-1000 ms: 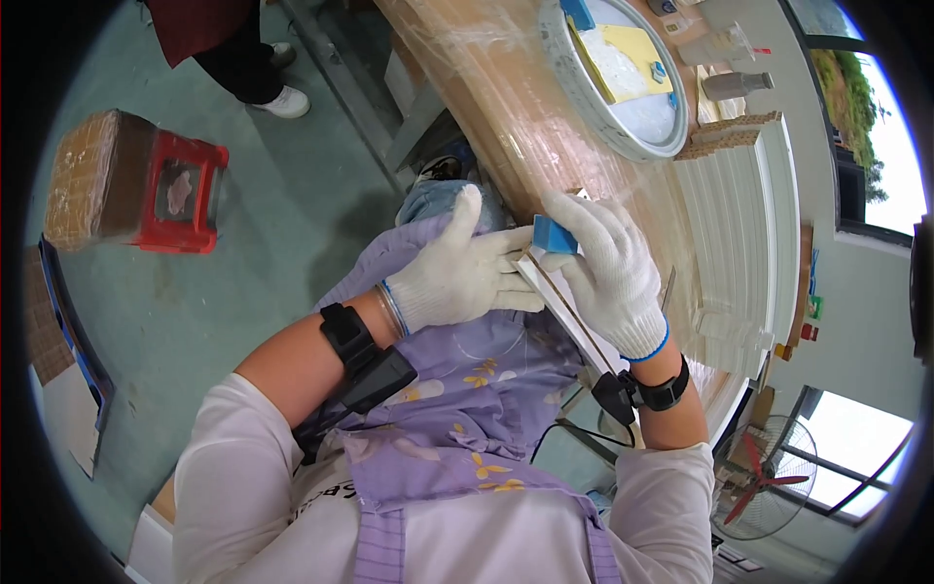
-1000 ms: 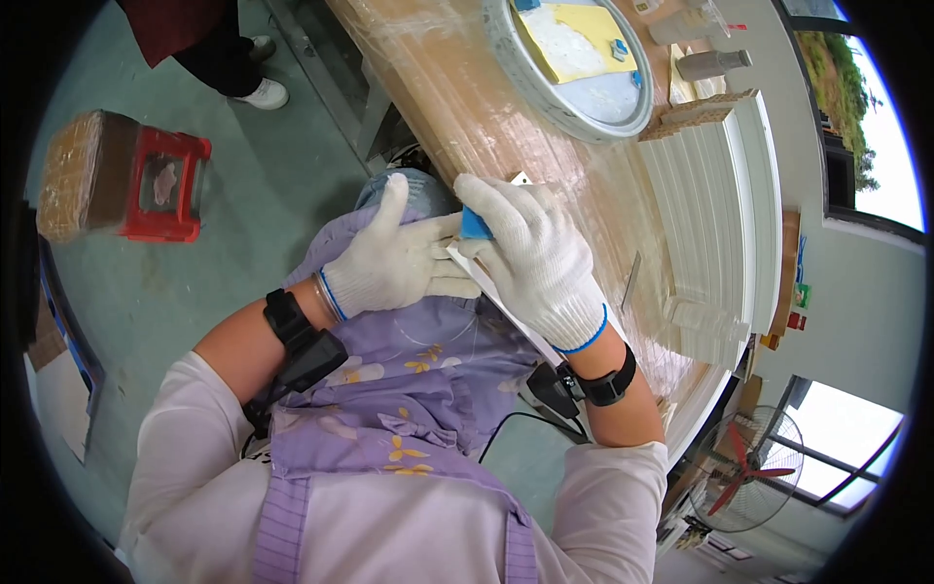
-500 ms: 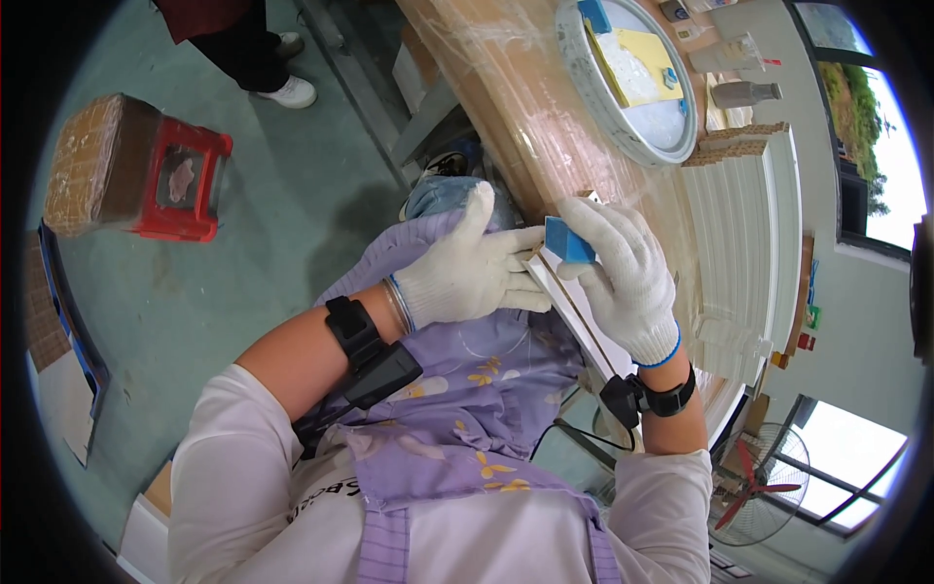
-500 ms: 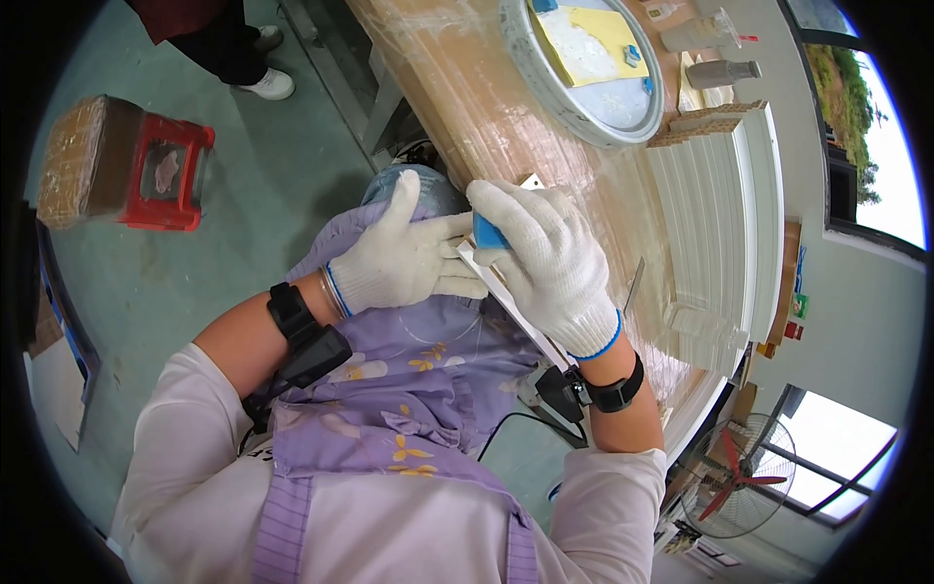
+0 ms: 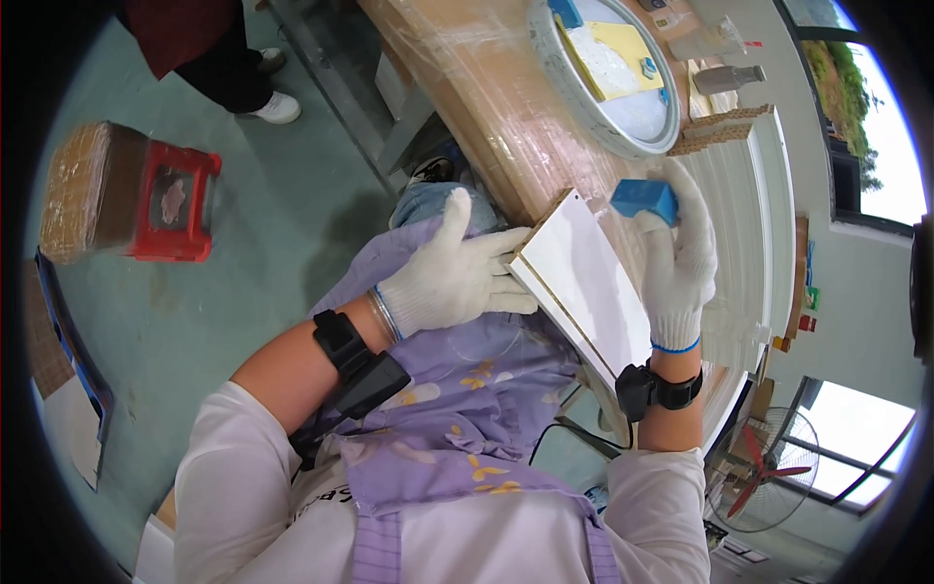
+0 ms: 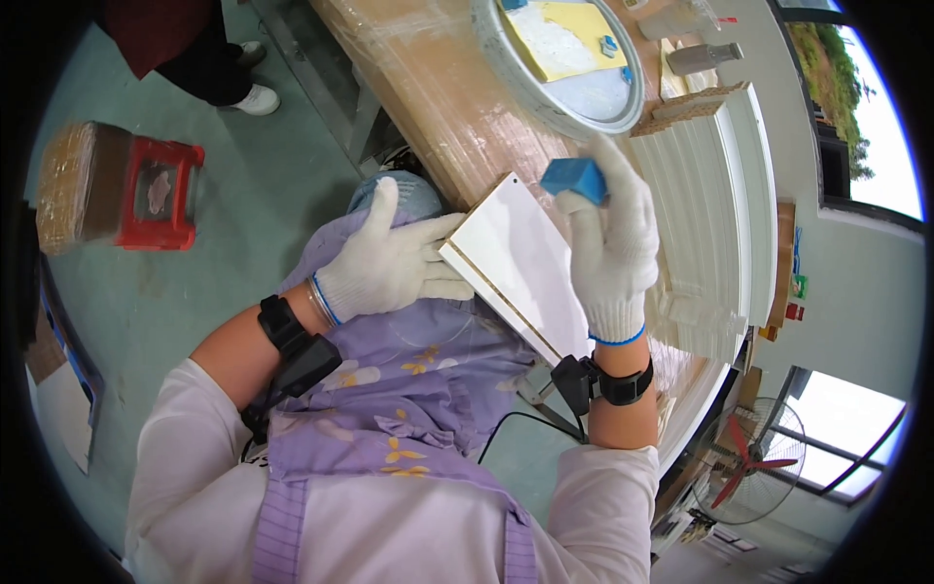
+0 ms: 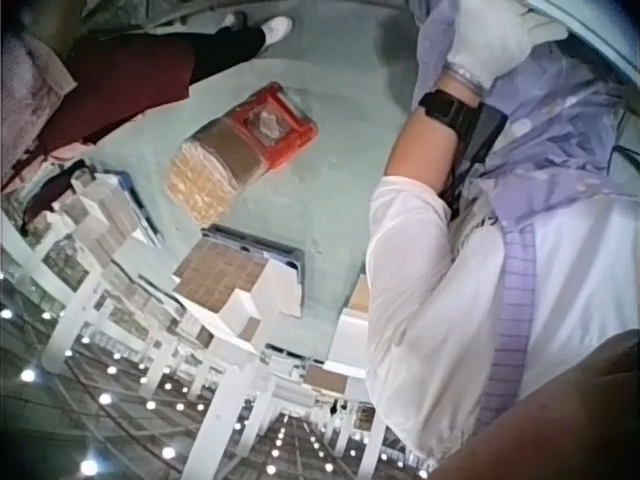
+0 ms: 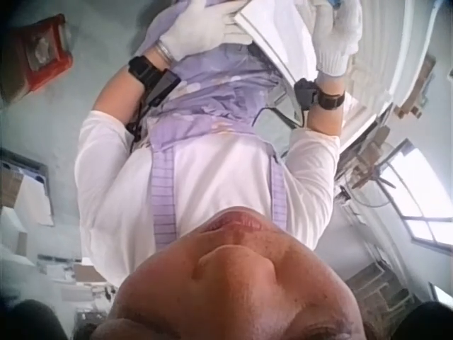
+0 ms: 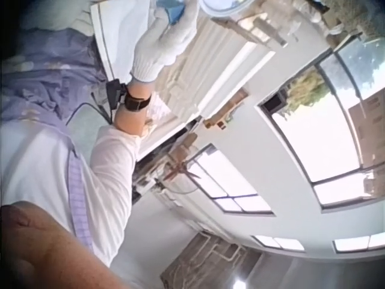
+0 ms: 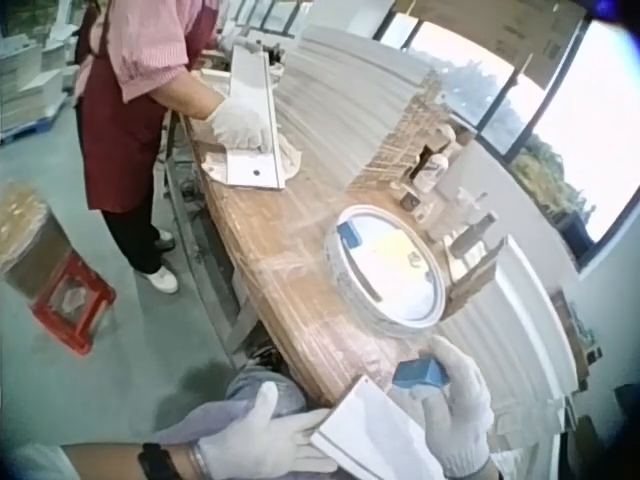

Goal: Sanding the edges of white furniture panels and wiping them clean with a cloth.

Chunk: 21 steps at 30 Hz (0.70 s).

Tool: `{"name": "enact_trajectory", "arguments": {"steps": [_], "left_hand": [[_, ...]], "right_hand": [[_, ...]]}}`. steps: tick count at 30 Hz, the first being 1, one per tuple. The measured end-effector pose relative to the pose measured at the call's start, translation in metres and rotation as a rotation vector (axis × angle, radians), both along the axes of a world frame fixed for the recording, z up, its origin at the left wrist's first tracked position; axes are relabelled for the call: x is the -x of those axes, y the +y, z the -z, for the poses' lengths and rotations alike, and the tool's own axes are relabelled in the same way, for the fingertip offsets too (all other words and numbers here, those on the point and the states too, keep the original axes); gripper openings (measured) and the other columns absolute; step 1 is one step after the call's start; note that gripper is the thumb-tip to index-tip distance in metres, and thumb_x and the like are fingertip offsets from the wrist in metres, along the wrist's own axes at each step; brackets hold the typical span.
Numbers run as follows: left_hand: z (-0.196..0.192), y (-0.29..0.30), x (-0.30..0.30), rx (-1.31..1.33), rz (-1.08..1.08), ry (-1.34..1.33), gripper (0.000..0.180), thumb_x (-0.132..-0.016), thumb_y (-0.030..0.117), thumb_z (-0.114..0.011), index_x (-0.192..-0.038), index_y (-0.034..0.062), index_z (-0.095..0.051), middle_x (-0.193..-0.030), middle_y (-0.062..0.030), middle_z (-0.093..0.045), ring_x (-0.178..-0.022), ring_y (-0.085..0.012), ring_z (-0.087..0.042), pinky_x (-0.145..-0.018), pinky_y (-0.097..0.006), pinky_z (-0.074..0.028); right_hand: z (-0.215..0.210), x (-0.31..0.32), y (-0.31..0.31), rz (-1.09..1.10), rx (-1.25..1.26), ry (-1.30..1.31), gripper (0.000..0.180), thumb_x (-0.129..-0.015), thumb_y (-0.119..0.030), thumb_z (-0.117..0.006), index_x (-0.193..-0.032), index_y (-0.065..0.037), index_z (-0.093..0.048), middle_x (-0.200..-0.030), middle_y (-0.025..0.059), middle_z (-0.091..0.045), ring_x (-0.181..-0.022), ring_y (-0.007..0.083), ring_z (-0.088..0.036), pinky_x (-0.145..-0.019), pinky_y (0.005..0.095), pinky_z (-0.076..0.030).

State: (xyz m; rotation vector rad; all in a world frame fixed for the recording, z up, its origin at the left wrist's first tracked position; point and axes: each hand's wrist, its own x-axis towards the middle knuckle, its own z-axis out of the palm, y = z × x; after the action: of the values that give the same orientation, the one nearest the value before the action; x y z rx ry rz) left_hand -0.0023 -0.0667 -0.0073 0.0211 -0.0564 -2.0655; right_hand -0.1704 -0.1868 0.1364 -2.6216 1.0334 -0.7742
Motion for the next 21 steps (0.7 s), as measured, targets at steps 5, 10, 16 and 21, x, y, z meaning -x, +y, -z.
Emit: {"name": "enact_trajectory", "arguments": {"steps": [5, 10, 16, 21], "left_hand": [[-0.001, 0.0, 0.002, -0.1, -0.024, -0.012, 0.111, -0.084, 0.085, -0.018, -0.152, -0.002, -0.019, -0.148, -0.0216, -0.037, -0.137, -0.0356, -0.038, -0.115, -0.049, -0.028], [0.003, -0.002, 0.004, -0.028, -0.023, -0.081, 0.115, -0.081, 0.087, -0.015, -0.151, -0.0038, -0.017, -0.152, -0.0168, -0.033, -0.137, -0.0334, -0.041, -0.108, -0.05, -0.04], [0.001, -0.002, 0.005, -0.014, -0.038, -0.073, 0.112, -0.083, 0.085, -0.013, -0.151, -0.004, -0.02, -0.149, -0.0152, -0.038, -0.133, -0.0304, -0.046, -0.107, -0.047, -0.041], [-0.003, -0.003, 0.005, 0.016, -0.041, -0.11, 0.112, -0.083, 0.085, -0.013, -0.151, -0.0038, -0.019, -0.151, -0.0144, -0.036, -0.135, -0.0309, -0.044, -0.108, -0.047, -0.04]], "right_hand": [[0.006, 0.008, -0.012, 0.133, -0.087, -0.05, 0.049, -0.084, 0.0, -0.063, -0.132, -0.003, -0.055, -0.114, 0.0139, -0.063, -0.105, 0.0242, -0.061, -0.093, 0.034, -0.048], [0.016, -0.003, -0.015, 0.021, -0.157, 0.029, 0.05, -0.081, -0.003, -0.063, -0.13, -0.004, -0.055, -0.113, 0.0173, -0.062, -0.108, 0.031, -0.06, -0.094, 0.0382, -0.047], [0.027, -0.017, -0.023, -0.001, -0.145, 0.083, 0.051, -0.08, -0.009, -0.065, -0.13, -0.006, -0.055, -0.116, 0.0194, -0.062, -0.111, 0.0353, -0.057, -0.096, 0.0421, -0.045], [0.031, -0.018, -0.028, -0.027, -0.106, 0.116, 0.049, -0.08, -0.012, -0.065, -0.128, -0.006, -0.057, -0.115, 0.0193, -0.063, -0.111, 0.0365, -0.057, -0.097, 0.0428, -0.044]]}}
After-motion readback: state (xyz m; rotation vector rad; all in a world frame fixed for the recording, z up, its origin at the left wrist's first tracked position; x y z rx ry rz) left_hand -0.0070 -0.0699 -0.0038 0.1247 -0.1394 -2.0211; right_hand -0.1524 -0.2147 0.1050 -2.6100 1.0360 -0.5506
